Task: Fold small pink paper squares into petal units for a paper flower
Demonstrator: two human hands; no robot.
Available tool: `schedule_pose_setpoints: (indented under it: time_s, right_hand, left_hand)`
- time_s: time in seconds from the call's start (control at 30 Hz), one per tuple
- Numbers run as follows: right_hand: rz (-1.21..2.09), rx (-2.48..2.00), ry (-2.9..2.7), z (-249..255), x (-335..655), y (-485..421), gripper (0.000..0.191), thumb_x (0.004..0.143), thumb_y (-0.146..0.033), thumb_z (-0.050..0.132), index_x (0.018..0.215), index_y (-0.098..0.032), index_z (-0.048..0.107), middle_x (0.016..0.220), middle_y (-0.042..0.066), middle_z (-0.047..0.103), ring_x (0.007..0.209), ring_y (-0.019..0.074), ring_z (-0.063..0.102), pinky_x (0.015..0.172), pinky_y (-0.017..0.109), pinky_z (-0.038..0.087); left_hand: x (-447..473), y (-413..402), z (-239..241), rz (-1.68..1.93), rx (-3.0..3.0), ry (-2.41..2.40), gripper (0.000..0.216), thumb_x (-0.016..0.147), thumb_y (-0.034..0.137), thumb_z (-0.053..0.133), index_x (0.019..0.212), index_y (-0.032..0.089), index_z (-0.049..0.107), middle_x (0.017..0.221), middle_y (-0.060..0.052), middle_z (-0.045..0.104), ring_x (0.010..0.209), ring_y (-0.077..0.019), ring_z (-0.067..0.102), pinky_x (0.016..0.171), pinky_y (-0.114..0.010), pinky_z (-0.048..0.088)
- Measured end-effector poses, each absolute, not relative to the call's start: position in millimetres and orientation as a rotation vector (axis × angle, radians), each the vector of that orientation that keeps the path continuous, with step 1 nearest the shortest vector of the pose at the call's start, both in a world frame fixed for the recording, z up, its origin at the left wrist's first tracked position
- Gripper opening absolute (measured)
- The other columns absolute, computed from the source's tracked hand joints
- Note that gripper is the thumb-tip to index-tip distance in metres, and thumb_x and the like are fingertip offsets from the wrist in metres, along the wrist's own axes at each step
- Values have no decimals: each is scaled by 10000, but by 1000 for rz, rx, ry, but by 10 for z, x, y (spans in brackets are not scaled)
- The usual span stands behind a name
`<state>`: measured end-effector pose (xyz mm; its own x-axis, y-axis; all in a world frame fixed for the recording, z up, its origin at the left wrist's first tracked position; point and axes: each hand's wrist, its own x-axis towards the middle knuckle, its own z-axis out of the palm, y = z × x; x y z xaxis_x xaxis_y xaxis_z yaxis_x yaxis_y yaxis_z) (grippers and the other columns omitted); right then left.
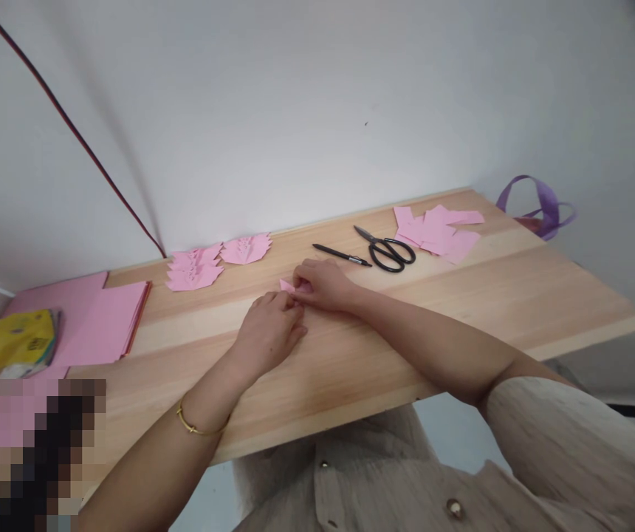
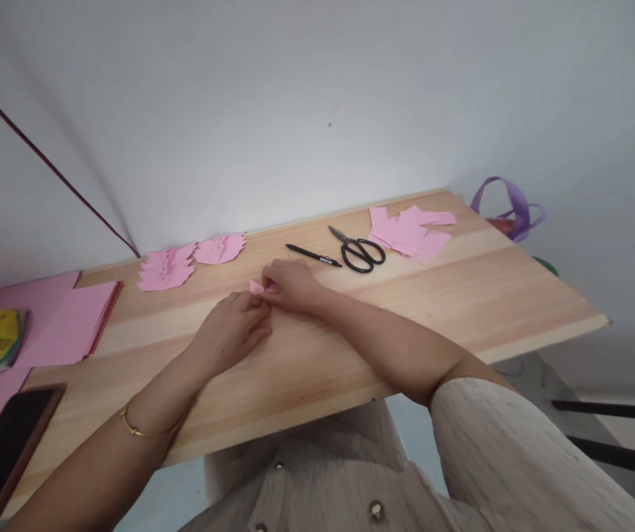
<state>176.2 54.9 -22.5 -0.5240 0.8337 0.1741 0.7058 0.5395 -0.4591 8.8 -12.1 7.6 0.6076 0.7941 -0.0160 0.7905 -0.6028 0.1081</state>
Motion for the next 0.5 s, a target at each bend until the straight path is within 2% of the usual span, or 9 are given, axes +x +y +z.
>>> schedule_pose_setpoints:
  time_s: [0.3, 0.5]
  right_hand:
    - [427, -1318, -2368, -273, 1728, 562, 251, 834, -427, 535, 775, -185, 566, 836, 25, 612, 800, 154, 528, 723, 289, 261]
    - [441, -1252, -2420, -256, 1765, 554, 306, 853, -472, 485, 812, -183, 576, 872, 41, 602, 828, 162, 521, 730, 282, 267]
  left_hand:
    - [100, -133, 105, 7, 2726, 1358, 222, 834, 308, 496, 967, 185, 624, 1004, -98, 565, 956, -237, 510, 838, -392, 424]
    - [109, -129, 101, 16, 2720, 1351, 211, 840, 303, 487, 935, 177, 627, 1018, -99, 563, 981, -237, 510, 863, -396, 418]
